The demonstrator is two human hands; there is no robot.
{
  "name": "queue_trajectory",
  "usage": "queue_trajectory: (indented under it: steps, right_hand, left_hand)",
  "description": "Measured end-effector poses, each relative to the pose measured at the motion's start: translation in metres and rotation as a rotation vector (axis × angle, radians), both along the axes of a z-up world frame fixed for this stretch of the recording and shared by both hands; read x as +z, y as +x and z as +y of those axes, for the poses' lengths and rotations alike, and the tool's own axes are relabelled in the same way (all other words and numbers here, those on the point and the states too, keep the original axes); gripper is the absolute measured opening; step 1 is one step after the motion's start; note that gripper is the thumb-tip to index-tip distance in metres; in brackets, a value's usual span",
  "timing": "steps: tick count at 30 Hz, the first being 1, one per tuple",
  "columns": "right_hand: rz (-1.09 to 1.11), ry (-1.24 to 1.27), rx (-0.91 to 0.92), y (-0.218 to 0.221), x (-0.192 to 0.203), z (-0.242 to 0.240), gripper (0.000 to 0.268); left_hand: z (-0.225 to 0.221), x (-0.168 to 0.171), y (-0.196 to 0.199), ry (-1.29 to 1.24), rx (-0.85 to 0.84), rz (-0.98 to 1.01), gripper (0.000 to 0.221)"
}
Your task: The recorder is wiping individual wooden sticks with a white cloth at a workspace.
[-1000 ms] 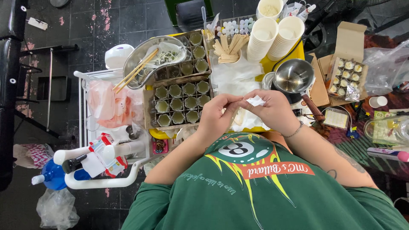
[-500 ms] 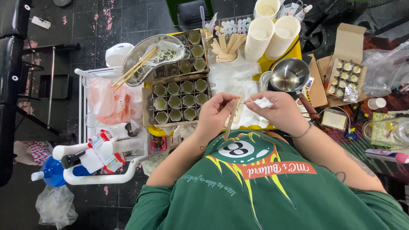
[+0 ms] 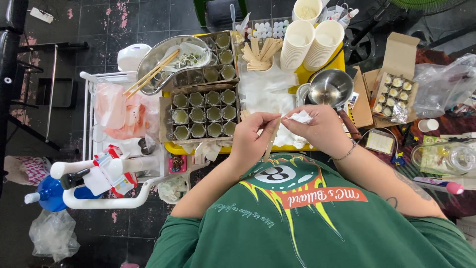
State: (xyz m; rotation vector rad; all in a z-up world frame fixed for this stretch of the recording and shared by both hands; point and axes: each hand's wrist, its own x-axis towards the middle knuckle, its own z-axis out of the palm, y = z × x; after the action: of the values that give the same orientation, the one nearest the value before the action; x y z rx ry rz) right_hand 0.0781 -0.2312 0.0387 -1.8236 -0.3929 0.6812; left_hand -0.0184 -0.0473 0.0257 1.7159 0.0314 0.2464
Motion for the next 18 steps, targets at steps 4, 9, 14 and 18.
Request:
queue_trajectory:
  steps: [4, 9, 14, 18]
  right_hand:
    - [0.02, 0.034, -0.027, -0.001, -0.003, 0.0, 0.016]
    - [-0.041, 0.097, -0.027, 0.002, -0.008, 0.002, 0.014]
    - [-0.013, 0.081, -0.02, 0.004, -0.006, 0.001, 0.015]
    - [-0.034, 0.0, 0.02, 0.002, 0.001, 0.002, 0.017]
  left_hand:
    - [-0.001, 0.004, 0.0, -0.018, 0.001, 0.038, 0.016]
    - [-0.001, -0.008, 0.0, -0.251, -0.017, 0.086, 0.019]
    - [0.004, -0.012, 0.001, -0.336, -0.043, 0.129, 0.019]
    - [0.004, -0.015, 0.003, -0.398, -0.06, 0.186, 0.02]
